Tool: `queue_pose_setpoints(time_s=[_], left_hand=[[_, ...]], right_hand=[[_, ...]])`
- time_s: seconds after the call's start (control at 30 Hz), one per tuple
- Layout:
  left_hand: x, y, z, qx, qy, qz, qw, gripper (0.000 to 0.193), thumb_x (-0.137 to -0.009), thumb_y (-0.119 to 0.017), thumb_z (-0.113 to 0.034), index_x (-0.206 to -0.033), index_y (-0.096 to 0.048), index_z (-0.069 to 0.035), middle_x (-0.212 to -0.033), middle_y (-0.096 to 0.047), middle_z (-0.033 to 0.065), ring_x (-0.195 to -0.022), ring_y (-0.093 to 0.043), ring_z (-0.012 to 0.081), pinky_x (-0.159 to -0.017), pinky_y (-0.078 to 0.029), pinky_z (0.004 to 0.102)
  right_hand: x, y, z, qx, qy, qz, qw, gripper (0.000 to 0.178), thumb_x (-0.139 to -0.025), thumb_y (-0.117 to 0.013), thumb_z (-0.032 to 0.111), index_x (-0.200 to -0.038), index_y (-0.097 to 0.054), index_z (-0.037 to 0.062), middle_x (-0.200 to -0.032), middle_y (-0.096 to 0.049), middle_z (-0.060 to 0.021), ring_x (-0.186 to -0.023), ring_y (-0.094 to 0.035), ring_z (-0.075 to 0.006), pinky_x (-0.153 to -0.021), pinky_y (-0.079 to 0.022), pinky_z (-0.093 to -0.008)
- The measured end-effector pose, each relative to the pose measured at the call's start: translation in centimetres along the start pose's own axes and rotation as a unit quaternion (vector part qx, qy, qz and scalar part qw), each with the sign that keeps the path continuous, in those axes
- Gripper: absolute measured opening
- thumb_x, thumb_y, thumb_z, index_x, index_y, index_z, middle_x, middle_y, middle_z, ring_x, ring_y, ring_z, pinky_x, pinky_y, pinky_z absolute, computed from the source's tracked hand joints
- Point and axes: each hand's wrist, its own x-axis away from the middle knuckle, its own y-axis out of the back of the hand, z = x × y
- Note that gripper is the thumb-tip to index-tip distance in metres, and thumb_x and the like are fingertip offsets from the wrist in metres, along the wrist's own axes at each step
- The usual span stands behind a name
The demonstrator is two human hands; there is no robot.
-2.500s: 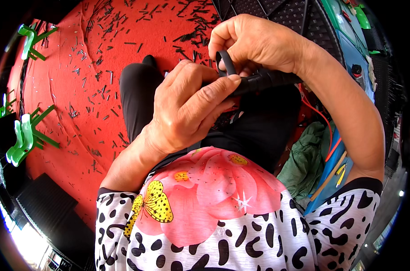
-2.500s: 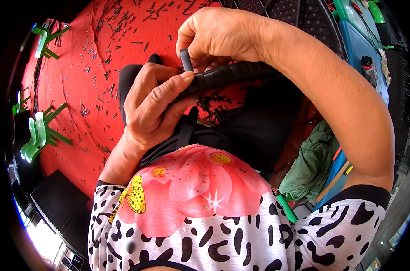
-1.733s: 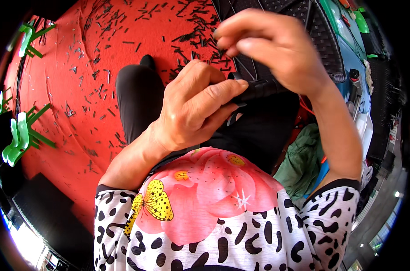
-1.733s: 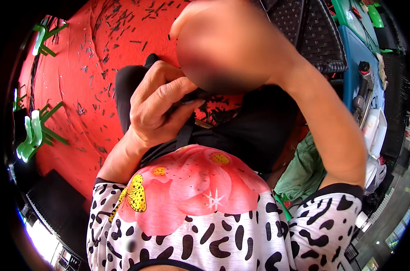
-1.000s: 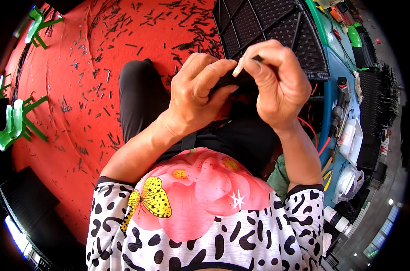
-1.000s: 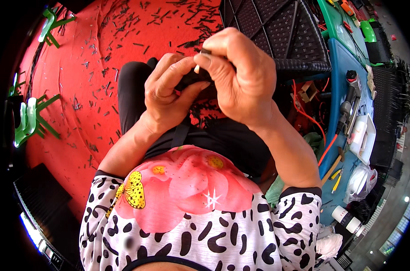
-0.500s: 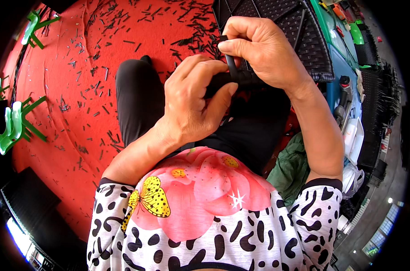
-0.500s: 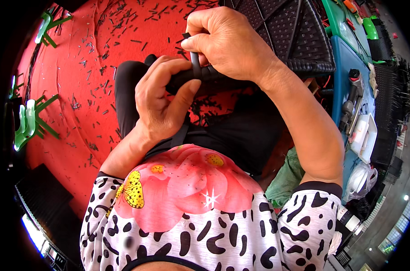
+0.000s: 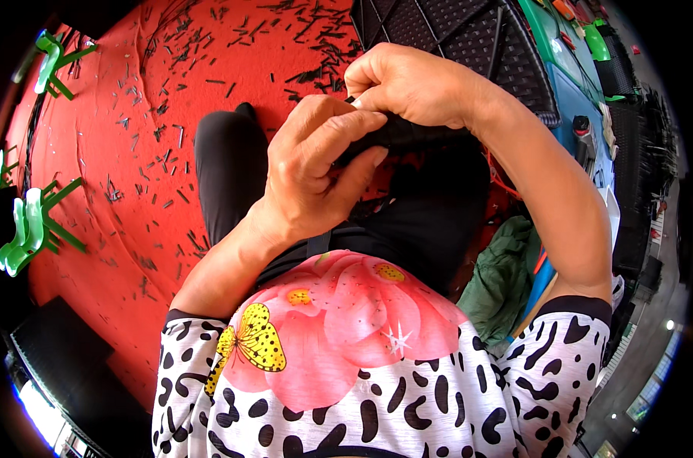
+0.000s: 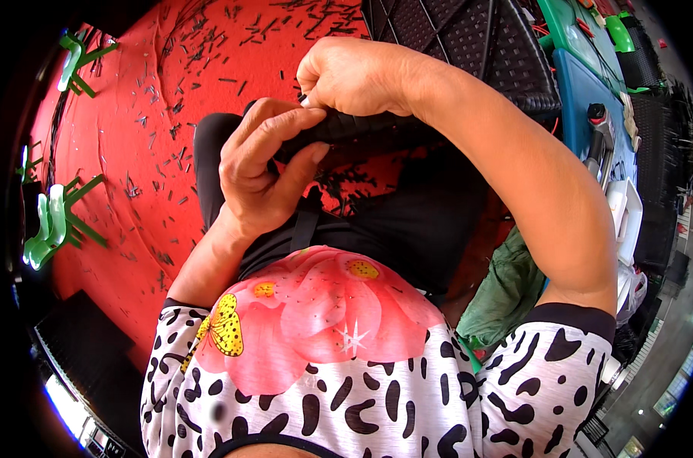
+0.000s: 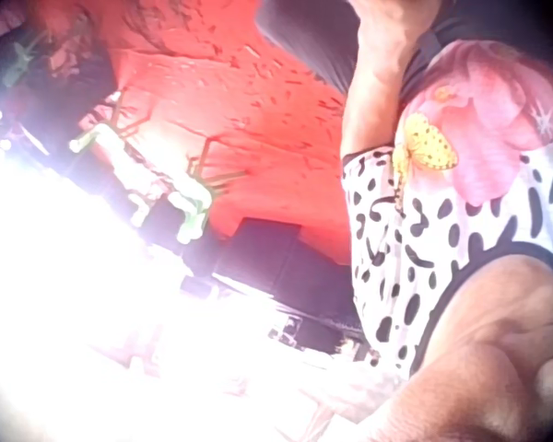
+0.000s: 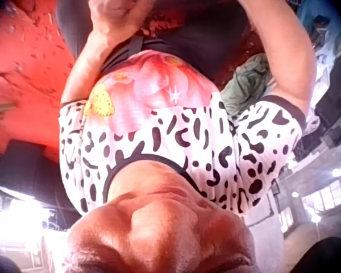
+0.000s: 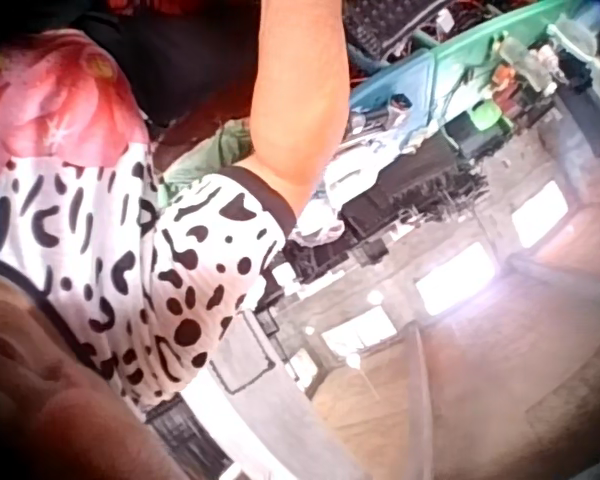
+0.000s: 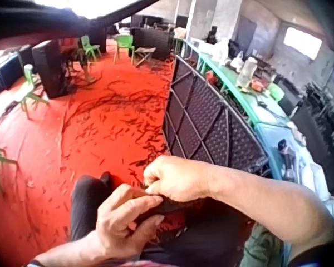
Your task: The person sits on the floor and repairs a black woven chair by wrapping its frame with black plastic strips. They use a nail gun to secure the strips and pliers to cut them. The person also uses a hammer to adjust the woven material.
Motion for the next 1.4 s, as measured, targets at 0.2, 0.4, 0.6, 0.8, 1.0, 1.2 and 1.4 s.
queue_pose_setpoints(time_s=[0.2, 0.4, 0.6, 0.8, 1.0, 1.2, 1.4], left_hand=[[-0.4, 0.1, -1.1, -0.019, 0.041, 0.036, 0.998, 0.032, -0.066, -0.07, 0.002, -0.096, -0.063, -0.002, -0.086, -0.055, 0.0113, -0.074, -0.056, 0.0238, -0.063, -0.046, 0.0305], [-1.0, 0.2, -1.2, -0.094, -0.017, 0.058, 0.994, 0.024, -0.074, -0.061, 0.002, -0.098, -0.061, 0.004, -0.097, -0.057, 0.018, -0.086, -0.057, 0.0277, -0.077, -0.046, 0.0325], [-1.2, -0.8, -1.2, -0.074, -0.037, 0.074, 0.994, 0.025, -0.073, -0.056, 0.008, -0.098, -0.058, 0.007, -0.088, -0.058, 0.019, -0.077, -0.056, 0.0275, -0.072, -0.046, 0.0334], [-1.9, -2.0, -1.7, -0.112, -0.034, 0.072, 0.991, 0.022, -0.076, -0.057, 0.0, -0.097, -0.058, 0.007, -0.09, -0.06, 0.0203, -0.083, -0.058, 0.0313, -0.077, -0.046, 0.0401], [-3.7, -3.8, -2.3, -0.097, -0.042, 0.072, 0.992, 0.026, -0.069, -0.064, 0.006, -0.094, -0.057, 0.007, -0.081, -0.058, 0.0188, -0.068, -0.056, 0.0267, -0.061, -0.046, 0.0339], [-3.4, -3.2, -1.0, -0.036, -0.054, 0.063, 0.996, 0.033, -0.063, -0.071, 0.005, -0.094, -0.059, 0.005, -0.078, -0.06, 0.014, -0.064, -0.057, 0.0232, -0.056, -0.046, 0.0296], [-1.5, -2.2, -0.5, -0.006, -0.008, 0.014, 1.0, 0.031, -0.065, -0.071, 0.003, -0.093, -0.059, 0.003, -0.079, -0.059, 0.012, -0.066, -0.057, 0.0218, -0.058, -0.046, 0.0286]], right_hand=[[2.4, -1.2, 1.6, 0.191, 0.042, -0.252, 0.948, 0.021, -0.076, -0.061, 0.022, -0.08, -0.06, 0.0021, -0.075, -0.062, -0.016, -0.078, -0.061, -0.0333, -0.07, -0.049, -0.039], [11.2, -2.1, -3.2, -0.048, 0.212, -0.54, 0.813, 0.011, -0.079, -0.06, 0.001, -0.087, -0.053, 0.0025, -0.072, -0.056, -0.0025, -0.06, -0.055, -0.007, -0.053, -0.043, -0.0225], [25.9, 3.9, -18.0, 0.033, -0.106, -0.731, 0.673, 0.014, -0.081, -0.063, 0.01, -0.089, -0.057, 0.0, -0.069, -0.062, -0.0076, -0.064, -0.062, -0.0133, -0.057, -0.048, -0.0254], [29.8, 13.5, -26.3, 0.211, -0.56, -0.547, 0.586, 0.086, -0.068, -0.068, 0.056, -0.118, -0.04, -0.0081, -0.104, -0.061, -0.0252, -0.102, -0.058, -0.0367, -0.089, -0.044, -0.0441], [32.4, 16.8, -37.4, 0.14, -0.485, -0.5, 0.704, 0.049, -0.064, -0.07, 0.04, -0.079, -0.066, -0.0063, -0.076, -0.064, -0.0206, -0.07, -0.063, -0.0298, -0.066, -0.048, -0.0388], [34.3, 14.0, -32.6, 0.201, -0.494, -0.488, 0.692, 0.043, -0.066, -0.065, 0.034, -0.082, -0.062, -0.0062, -0.077, -0.064, -0.0206, -0.075, -0.063, -0.0323, -0.068, -0.047, -0.038], [31.1, 6.7, -14.1, 0.013, -0.218, -0.58, 0.785, 0.018, -0.08, -0.065, 0.017, -0.083, -0.054, 0.003, -0.064, -0.051, -0.0004, -0.057, -0.049, -0.0078, -0.055, -0.038, -0.0233]])
